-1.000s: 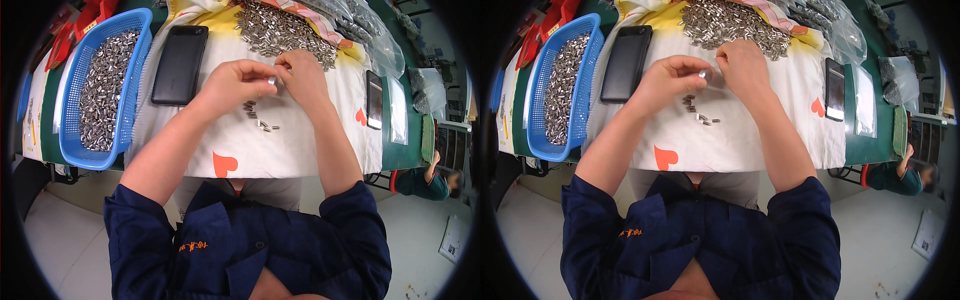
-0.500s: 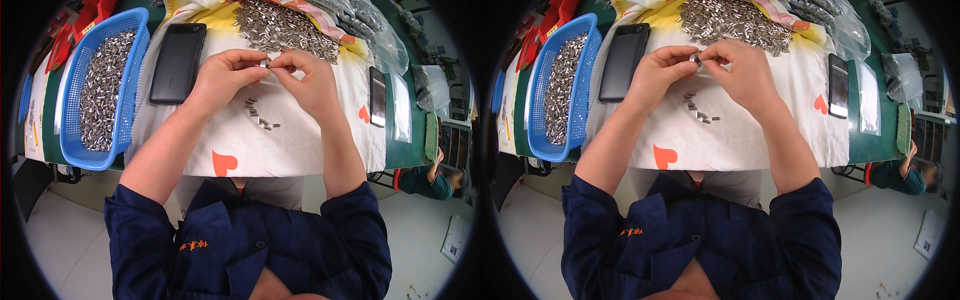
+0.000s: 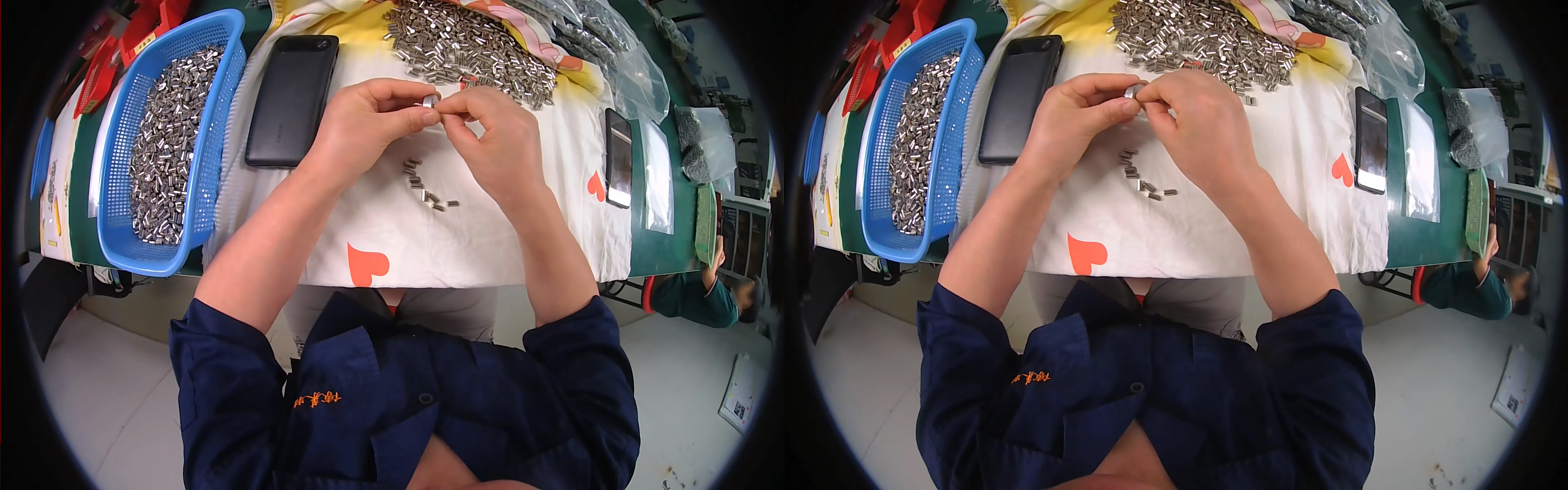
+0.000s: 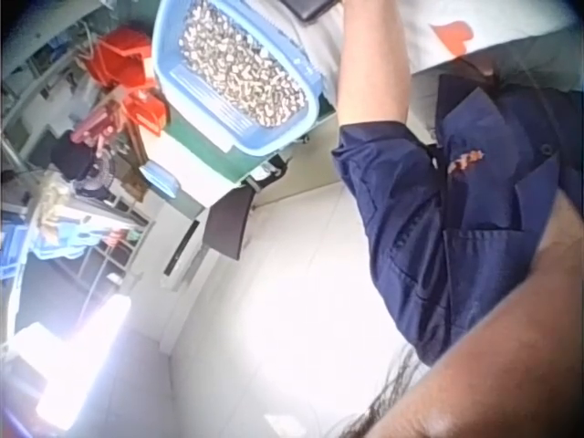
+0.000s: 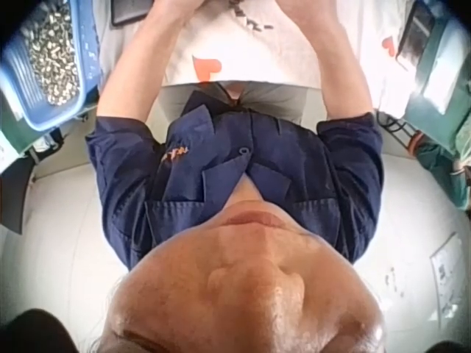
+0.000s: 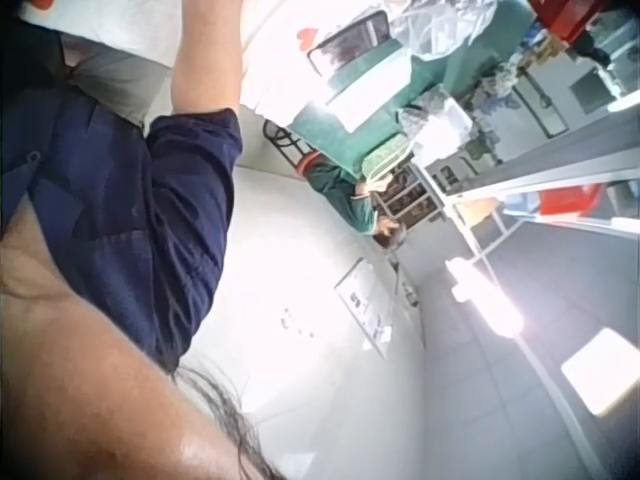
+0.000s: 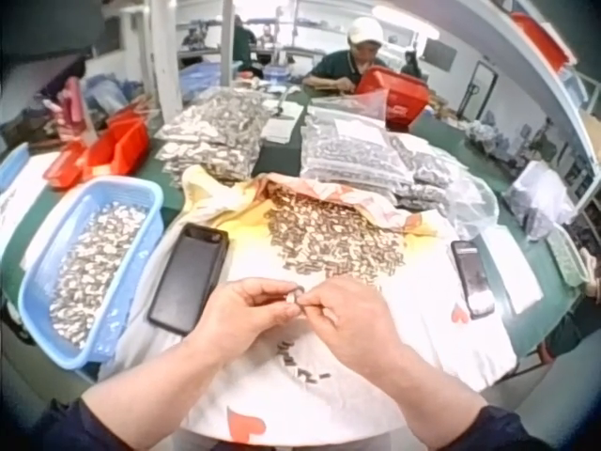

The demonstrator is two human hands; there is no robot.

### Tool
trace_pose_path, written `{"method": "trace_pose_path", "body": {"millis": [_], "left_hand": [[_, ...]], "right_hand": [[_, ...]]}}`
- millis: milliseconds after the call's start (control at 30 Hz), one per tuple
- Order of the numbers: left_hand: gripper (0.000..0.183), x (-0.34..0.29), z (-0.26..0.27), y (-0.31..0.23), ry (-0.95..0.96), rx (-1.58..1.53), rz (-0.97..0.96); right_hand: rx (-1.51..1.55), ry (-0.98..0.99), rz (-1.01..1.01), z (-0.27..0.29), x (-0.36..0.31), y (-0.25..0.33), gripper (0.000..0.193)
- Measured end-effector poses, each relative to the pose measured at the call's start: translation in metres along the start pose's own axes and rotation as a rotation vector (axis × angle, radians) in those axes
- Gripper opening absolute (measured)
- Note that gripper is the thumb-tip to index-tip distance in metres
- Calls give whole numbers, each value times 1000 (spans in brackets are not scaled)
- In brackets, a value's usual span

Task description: Manually picking and assembling small metal hardware components into a circular housing at a factory workbench.

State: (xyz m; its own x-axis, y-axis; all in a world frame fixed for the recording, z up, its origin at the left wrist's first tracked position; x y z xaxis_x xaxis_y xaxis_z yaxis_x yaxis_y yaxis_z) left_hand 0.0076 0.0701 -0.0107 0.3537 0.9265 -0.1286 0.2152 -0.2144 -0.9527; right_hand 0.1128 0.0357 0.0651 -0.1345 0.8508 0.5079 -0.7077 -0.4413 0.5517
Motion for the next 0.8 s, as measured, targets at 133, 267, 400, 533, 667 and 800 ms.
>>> {"method": "trace_pose_path", "body": {"millis": [133,267,400,533,667,800], "left_hand": [[27,-1,-2,-1,25,-41,14],[27,-4,-8,6,83,50,53],[25,-8,-23,11,190,167,65],[24,-7,-23,9,187,179,37],[25,-4,-17,7,151,162,8],[26,0,-11,8,98,71,78]], "right_hand": [[168,107,-143,3,3,-14,10],[241,221,-316,-6,1,-33,12],[219,85,-374,13,8,-65,12],[-184,101,-49,6,10,-58,11],[-343,82,53,-8,6,-46,8],[-400,108,66,-13,2,-40,8]]}}
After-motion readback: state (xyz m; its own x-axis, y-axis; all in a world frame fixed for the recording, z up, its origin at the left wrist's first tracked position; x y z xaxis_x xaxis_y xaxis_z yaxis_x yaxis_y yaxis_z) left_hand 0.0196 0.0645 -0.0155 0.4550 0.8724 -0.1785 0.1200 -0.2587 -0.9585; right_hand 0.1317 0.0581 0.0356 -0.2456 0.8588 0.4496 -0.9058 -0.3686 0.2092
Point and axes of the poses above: each hand's wrist, its own x-axis towards the middle knuckle, its own z-axis out of the back of the hand, y = z × x, the point moved 9 cm from there along x, towards the middle knuckle, and after that the axes turned 5 degrees about -y, right-handed, at the moved point
